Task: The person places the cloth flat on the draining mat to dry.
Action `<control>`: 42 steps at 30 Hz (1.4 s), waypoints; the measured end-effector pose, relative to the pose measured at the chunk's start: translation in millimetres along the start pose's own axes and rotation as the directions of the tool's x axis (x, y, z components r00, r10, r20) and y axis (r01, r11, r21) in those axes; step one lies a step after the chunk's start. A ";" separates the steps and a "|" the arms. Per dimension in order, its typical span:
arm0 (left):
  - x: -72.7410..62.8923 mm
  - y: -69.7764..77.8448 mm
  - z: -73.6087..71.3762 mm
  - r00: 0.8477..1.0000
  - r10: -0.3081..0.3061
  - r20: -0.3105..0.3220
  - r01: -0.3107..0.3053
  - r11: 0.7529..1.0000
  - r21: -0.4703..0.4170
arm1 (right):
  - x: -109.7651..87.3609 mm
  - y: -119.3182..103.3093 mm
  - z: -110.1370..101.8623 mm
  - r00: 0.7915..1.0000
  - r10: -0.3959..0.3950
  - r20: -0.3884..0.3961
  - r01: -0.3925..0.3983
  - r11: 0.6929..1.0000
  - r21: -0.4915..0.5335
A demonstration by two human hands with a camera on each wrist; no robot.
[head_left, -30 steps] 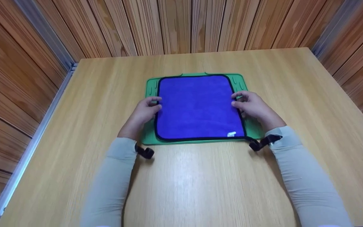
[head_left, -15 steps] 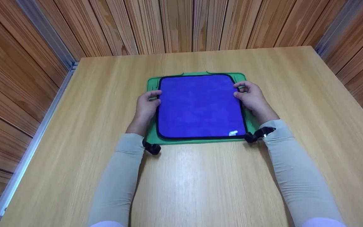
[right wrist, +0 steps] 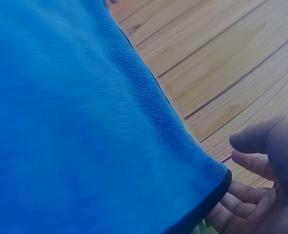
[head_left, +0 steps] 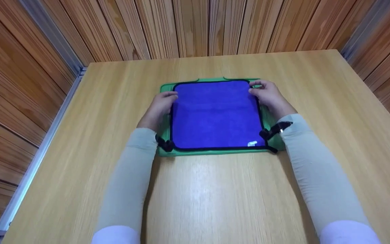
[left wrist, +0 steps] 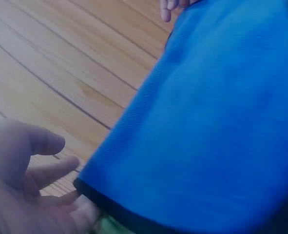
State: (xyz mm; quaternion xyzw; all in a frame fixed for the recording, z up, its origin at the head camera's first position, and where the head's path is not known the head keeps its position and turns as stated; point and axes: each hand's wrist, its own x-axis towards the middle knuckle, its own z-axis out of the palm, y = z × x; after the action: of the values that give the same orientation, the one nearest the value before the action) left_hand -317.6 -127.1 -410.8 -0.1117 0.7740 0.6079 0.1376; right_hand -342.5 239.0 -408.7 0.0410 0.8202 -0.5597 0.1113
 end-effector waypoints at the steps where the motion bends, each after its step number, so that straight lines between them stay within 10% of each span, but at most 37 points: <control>1: 4.5 3.8 1.2 1.000 -0.012 0.011 0.012 1.000 0.002 | 5.6 -2.1 -0.4 1.000 0.006 -0.005 -0.006 1.000 0.001; 19: 20.9 4.2 11.1 0.979 0.152 -0.137 -0.183 0.950 -0.253 | 31.7 -13.6 -1.5 0.988 -0.067 -0.139 0.058 0.996 -0.066; 26: 24.6 5.1 18.1 0.991 0.092 -0.094 -0.086 0.994 0.072 | 32.5 -12.2 4.1 0.999 -0.049 0.011 0.051 0.971 -0.236; 33: 22.1 5.9 21.3 0.995 0.083 -0.057 -0.063 0.952 0.298 | 31.5 -9.4 5.6 0.995 -0.077 0.066 0.095 0.932 -0.350; 42: -9.6 -12.4 7.1 0.976 0.218 0.015 -0.203 0.881 0.427 | -1.7 -3.3 -9.2 0.984 -0.052 0.171 0.113 0.920 -0.374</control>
State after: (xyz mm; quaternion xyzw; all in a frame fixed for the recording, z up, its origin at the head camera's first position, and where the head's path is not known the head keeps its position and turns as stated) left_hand -303.8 -123.1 -420.4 -0.0046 0.8978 0.4333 0.0788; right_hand -342.7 246.4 -402.1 -0.0606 0.9032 -0.3946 0.1577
